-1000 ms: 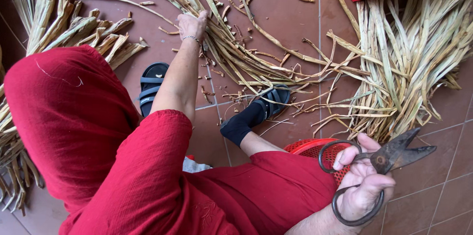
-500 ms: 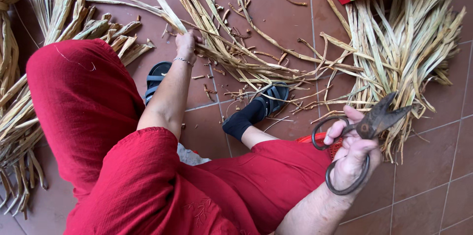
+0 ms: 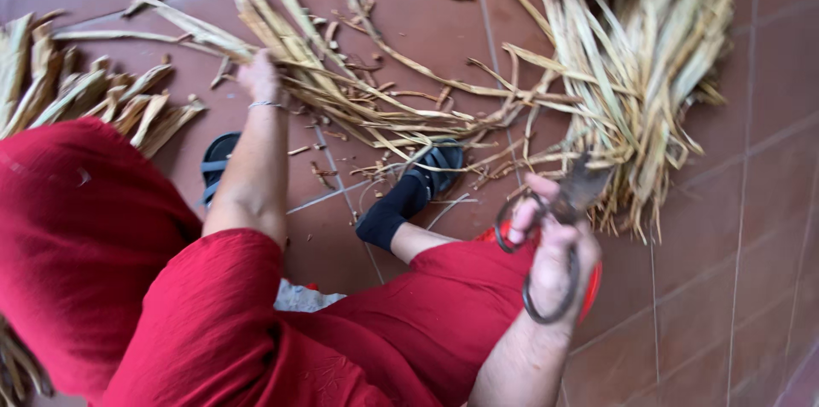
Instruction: The person sits on a low stool and uses shears to trim the ends of dried plant stalks. They repeatedly pick up stalks, cut the ends, and place the trimmed pieces aside on the tiled floor.
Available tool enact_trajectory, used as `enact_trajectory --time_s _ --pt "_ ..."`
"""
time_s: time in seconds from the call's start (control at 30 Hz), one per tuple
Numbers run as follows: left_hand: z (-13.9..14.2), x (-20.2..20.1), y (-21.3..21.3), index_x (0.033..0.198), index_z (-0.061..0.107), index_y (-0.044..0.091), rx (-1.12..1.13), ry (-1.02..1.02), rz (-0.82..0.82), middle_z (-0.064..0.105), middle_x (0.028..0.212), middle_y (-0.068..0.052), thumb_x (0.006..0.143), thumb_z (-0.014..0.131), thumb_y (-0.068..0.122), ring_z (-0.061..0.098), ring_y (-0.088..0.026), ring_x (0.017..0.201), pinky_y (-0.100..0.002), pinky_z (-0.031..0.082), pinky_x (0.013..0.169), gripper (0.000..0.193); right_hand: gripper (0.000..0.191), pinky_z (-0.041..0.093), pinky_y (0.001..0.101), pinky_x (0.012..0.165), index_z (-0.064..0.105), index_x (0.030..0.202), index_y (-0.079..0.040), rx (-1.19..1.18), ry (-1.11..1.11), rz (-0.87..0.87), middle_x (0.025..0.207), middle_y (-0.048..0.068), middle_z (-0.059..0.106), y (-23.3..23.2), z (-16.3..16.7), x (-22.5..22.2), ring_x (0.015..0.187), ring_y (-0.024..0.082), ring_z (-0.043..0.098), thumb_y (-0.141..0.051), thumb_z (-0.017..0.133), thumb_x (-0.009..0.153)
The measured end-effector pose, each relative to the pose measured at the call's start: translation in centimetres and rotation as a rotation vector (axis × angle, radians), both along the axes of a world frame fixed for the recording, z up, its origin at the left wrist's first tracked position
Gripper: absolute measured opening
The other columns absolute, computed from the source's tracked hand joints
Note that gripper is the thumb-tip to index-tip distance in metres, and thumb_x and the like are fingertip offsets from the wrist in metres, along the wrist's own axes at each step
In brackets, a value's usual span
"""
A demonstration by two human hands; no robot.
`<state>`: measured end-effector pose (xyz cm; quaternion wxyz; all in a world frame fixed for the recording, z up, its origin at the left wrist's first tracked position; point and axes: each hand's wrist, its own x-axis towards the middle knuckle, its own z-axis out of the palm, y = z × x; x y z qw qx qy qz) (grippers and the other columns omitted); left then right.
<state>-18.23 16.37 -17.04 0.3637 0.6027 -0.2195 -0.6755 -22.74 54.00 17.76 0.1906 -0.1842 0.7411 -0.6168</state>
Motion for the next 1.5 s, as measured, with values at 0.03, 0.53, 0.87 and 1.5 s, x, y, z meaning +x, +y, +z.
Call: enact_trajectory --time_s 0.03,0.53,0.87,1.5 --pt "0.1 -0.2 0.0 0.091 0.063 -0.001 -0.04 -0.008 0.059 0.072 0.086 -0.014 0.077 0.071 0.001 0.074 -0.025 0.068 -0.039 0.065 0.061 0.016 0.081 0.047 0.028 0.069 0.056 0.139 0.009 -0.012 -0.03 0.01 0.09 0.004 0.059 -0.3 0.1 0.3 0.077 0.012 0.054 -0.064 0.057 0.103" --pt "24.2 -4.3 7.7 0.13 0.054 0.017 -0.24 0.622 -1.044 0.045 0.062 0.002 0.106 0.048 0.048 0.044 -0.01 0.049 -0.027 0.041 0.046 0.04 0.038 0.049 0.022 0.064 0.062 0.127 -0.002 -0.128 0.049 -0.124 0.086 0.001 0.069 -6.3 -1.3 -1.6 0.071 0.006 0.06 -0.025 0.074 0.098" --pt "29.0 1.5 9.9 0.123 0.065 0.006 -0.524 0.522 -1.31 0.054 0.074 0.004 0.107 0.059 0.028 0.048 -0.005 0.058 -0.024 0.038 0.048 0.029 0.04 0.052 0.024 0.071 0.059 0.128 0.001 -0.549 0.072 -0.162 0.1 0.009 0.072 -11.7 -1.6 -3.0 0.076 0.01 0.061 -0.019 0.076 0.099" --pt "28.6 1.9 7.4 0.115 0.072 0.006 -0.73 0.469 -1.042 0.062 0.077 0.006 0.107 0.064 0.023 0.052 -0.003 0.062 -0.021 0.043 0.052 0.021 0.051 0.053 0.0245 0.062 0.064 0.127 0.002 -0.169 0.275 0.056 0.084 0.007 0.068 -15.7 -0.2 -1.3 0.07 0.009 0.068 -0.044 0.066 0.103"
